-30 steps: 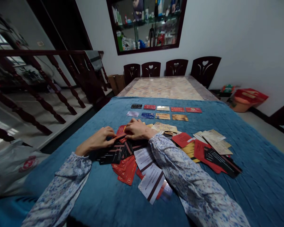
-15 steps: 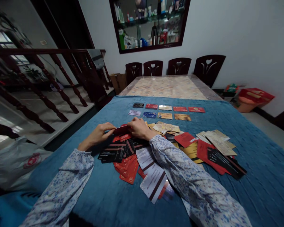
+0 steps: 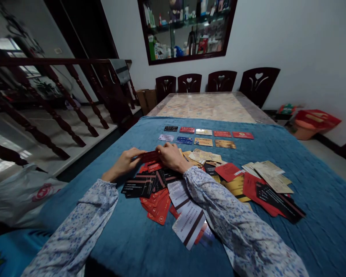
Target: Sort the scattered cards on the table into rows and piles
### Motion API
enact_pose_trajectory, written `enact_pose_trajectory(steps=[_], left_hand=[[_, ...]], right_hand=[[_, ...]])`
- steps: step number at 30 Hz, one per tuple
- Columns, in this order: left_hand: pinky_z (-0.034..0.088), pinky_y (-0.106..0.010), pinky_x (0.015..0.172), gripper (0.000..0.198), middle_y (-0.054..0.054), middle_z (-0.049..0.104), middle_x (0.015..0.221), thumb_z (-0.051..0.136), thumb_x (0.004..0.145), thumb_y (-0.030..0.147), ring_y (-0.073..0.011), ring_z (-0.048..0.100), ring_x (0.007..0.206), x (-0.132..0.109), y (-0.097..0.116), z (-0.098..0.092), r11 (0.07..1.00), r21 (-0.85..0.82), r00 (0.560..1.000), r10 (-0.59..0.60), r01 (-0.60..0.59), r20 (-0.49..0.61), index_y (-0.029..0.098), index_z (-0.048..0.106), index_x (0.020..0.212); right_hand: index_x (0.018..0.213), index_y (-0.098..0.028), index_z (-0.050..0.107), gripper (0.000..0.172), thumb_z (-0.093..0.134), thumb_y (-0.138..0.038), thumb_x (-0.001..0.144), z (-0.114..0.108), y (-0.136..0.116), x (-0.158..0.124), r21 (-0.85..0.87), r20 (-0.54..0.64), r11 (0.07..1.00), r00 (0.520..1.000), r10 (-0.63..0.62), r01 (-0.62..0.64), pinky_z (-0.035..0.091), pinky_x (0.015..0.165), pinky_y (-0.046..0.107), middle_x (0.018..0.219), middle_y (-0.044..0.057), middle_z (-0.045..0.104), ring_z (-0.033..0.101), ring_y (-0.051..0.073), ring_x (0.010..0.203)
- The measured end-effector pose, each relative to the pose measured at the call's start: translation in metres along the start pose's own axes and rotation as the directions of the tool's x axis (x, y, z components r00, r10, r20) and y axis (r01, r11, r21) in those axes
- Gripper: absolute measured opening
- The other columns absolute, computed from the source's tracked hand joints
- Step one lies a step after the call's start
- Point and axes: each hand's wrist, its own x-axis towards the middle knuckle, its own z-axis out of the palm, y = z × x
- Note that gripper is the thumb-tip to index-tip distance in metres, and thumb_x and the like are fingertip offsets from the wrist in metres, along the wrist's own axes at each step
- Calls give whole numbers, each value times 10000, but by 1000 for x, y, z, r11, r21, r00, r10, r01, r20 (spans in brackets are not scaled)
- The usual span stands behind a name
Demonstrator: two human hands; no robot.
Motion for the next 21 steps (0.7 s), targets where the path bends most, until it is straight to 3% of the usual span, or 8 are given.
enact_pose_trajectory(steps=[14, 21], left_hand=[[540, -410, 1016, 500, -96, 753, 1247, 525, 901, 151, -237, 704, 1080, 2, -1, 21, 995, -11, 994, -96, 96, -50, 199, 620, 1389], [544, -349, 782, 400, -4, 695, 786, 557, 883, 217, -212, 687, 732, 2, 2, 24, 968, -64, 964, -249, 244, -90, 177, 546, 1281]], right_hand=[[1417, -224, 581, 431, 524, -166, 993, 2, 2, -2, -42, -30, 998, 998, -53, 52, 392, 999, 411, 1149, 145, 754, 598, 283, 1166], [1394, -209, 590, 411, 492, -160, 998, 3, 2, -2, -44, -36, 998, 999, -41, 39, 379, 1002, 421, 1182, 129, 764, 585, 289, 1184]])
